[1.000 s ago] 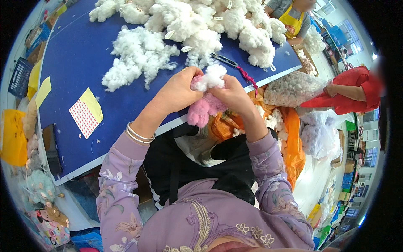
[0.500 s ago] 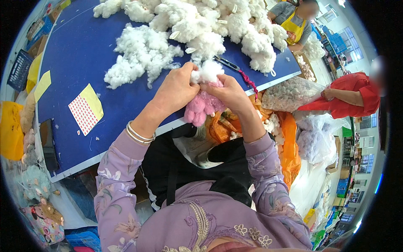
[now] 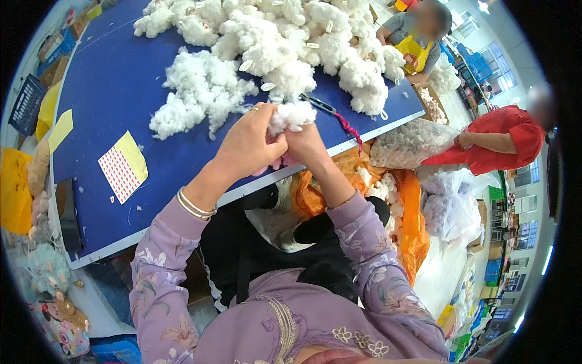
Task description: The person stuffs a pink plush toy with white cotton batting using both hands. They repeatedly pull cotton from a pile on the table, insert it into the toy, and adjust the filling to shape the toy. The person works at a blue table in a workshop with other workers visible in the background.
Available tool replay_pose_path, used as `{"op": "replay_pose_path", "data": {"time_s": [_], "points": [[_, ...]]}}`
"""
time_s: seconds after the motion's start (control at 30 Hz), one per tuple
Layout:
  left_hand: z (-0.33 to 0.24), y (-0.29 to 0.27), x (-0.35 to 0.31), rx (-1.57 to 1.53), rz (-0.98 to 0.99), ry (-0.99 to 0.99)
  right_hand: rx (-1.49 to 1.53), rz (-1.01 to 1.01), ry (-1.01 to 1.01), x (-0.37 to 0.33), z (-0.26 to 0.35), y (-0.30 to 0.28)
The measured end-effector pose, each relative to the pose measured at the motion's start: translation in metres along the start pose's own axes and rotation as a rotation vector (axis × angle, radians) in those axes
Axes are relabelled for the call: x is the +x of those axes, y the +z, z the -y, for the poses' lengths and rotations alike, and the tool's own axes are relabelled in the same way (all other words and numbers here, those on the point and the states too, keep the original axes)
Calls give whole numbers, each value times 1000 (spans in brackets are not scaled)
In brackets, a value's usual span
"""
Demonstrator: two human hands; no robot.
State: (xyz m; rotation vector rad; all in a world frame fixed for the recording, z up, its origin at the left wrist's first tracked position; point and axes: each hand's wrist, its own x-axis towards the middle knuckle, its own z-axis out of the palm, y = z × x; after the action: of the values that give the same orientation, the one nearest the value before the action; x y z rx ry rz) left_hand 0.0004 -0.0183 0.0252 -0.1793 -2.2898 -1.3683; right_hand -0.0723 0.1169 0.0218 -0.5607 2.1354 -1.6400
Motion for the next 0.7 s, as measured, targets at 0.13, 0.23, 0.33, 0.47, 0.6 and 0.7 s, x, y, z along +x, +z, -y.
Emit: {"op": "replay_pose_path", "data": {"time_s": [0.13,0.23,0.33,0.47,0.6,0.7], "points": [[14,-24,-5,239,59,-91,-221,-8,-39,3,-3,18],[19,-50,-13,306,41,-205,-99,266,-149,-3,11,28],[21,-88,-22,292,28,-216,-348,-92,-249,12,35,1],[27,-121,-29,228,-9,-277,-637,-424,-451,72,27,-22],[26,-141,-38,199,45,-309,-1079,-337,-482,105,0,-15],[37,-150,-48,245,66,-254,-1196,-350,-464,107,7,-14]]}}
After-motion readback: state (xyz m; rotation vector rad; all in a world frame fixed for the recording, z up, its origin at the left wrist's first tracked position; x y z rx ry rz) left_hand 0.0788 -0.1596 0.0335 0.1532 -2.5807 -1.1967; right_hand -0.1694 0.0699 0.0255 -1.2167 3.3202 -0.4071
